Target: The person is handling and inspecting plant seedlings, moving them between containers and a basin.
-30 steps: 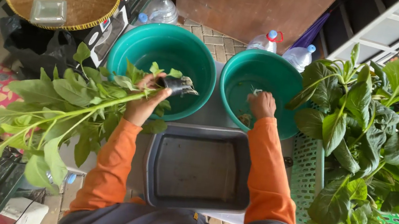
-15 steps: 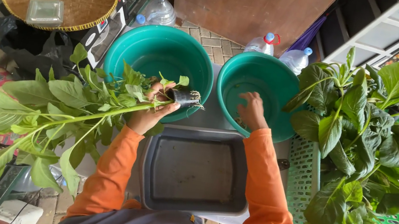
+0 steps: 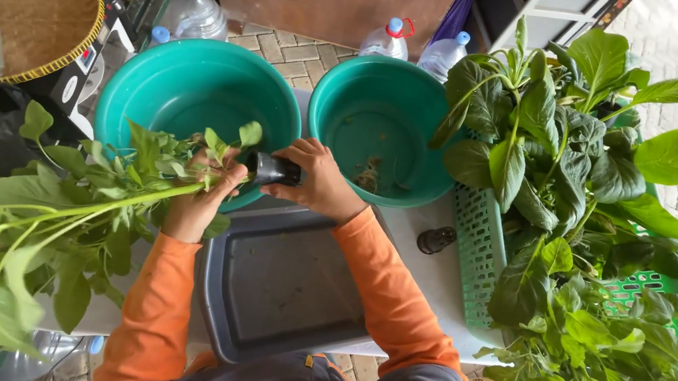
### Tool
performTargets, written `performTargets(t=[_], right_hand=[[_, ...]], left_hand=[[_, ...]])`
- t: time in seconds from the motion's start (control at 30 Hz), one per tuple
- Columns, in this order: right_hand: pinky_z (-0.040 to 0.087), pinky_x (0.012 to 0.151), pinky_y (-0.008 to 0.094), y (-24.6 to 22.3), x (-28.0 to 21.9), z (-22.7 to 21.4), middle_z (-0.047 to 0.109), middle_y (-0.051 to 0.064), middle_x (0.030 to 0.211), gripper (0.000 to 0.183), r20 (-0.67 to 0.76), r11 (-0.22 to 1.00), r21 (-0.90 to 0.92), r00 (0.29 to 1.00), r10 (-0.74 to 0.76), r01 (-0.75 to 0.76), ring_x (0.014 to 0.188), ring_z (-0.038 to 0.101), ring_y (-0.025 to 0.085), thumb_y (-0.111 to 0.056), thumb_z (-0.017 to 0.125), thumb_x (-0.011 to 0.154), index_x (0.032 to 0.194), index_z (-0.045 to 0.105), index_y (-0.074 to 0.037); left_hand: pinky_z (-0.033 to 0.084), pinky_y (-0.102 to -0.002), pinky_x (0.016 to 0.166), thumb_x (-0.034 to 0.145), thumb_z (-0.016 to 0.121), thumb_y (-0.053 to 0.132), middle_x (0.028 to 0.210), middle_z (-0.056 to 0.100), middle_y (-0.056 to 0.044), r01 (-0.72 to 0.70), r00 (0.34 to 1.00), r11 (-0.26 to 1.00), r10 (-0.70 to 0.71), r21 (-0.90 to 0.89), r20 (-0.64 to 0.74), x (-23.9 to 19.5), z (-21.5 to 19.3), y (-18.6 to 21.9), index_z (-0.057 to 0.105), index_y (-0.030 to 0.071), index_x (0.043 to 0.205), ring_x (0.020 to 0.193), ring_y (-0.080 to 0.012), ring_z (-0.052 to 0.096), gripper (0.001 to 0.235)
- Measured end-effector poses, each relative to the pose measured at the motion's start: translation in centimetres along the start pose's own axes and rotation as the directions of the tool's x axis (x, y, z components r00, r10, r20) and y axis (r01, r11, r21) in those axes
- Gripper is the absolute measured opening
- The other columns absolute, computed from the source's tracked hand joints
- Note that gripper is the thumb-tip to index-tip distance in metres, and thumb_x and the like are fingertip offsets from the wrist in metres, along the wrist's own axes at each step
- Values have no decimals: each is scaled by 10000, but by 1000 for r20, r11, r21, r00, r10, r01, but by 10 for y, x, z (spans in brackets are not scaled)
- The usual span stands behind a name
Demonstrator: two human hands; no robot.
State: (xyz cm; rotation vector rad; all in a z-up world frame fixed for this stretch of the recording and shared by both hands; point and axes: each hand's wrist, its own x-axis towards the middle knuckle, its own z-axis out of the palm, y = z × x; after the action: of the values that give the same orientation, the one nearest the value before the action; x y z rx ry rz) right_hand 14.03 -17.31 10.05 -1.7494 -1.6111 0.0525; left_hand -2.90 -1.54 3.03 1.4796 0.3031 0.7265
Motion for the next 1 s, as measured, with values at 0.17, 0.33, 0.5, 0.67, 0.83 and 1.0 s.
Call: performTargets(t=[0.17,0.33,0.5,0.67,0.83,1.0], right_hand=[[512,866,406,16,-10,-5,718,108,986,490,22,999,50,1000,-2,0,922,652,308,-374,906,757,1089,732,-58],[526,820,409,46,-39,-30,675,161,976,560,-30,986,33,986,163,-162,933,643,312,-290,895,743,1204,711,-31],[545,731,339,92,-97,-65,661,184,1033,642,-117,909,-50,906,407,-414,843,664,254,-254,856,824,1363,610,-8],[561,824,410,108,-171,-117,693,204,1089,483,-294,645,-283,705,646,-710,941,687,323,-277,878,806,1175,703,-19],[515,903,480,142,-242,-132,676,234,1147,554,-374,514,-411,654,657,-752,1038,655,410,-192,870,750,1215,664,26],[498,933,486,164,-262,-109,665,229,1131,573,-384,430,-418,585,714,-800,1074,634,421,-141,864,707,1225,671,9]], left_hand=[[638,-302,689,937,746,206,1063,737,-79,169,982,965,-183,-199,-52,0,3,11,720,-6,1128,795,-160,730,286],[640,-313,713,957,750,179,1049,742,-106,149,971,961,-187,-233,-149,8,-17,10,736,-27,1119,808,-176,736,263],[647,-319,714,953,747,165,1071,730,-95,108,977,964,-149,-245,-155,1,-28,29,706,-27,1139,812,-170,730,270],[639,-304,695,935,742,144,1086,721,-117,117,978,965,-153,-235,-139,-7,-25,31,682,-29,1197,791,-157,718,320],[636,-297,706,949,743,170,1067,715,-122,157,976,969,-183,-192,-122,-12,-15,32,684,-43,1207,798,-157,727,340],[633,-294,687,943,745,190,1059,714,-97,178,974,968,-198,-175,-108,-11,-4,34,676,-47,1191,781,-153,719,349]])
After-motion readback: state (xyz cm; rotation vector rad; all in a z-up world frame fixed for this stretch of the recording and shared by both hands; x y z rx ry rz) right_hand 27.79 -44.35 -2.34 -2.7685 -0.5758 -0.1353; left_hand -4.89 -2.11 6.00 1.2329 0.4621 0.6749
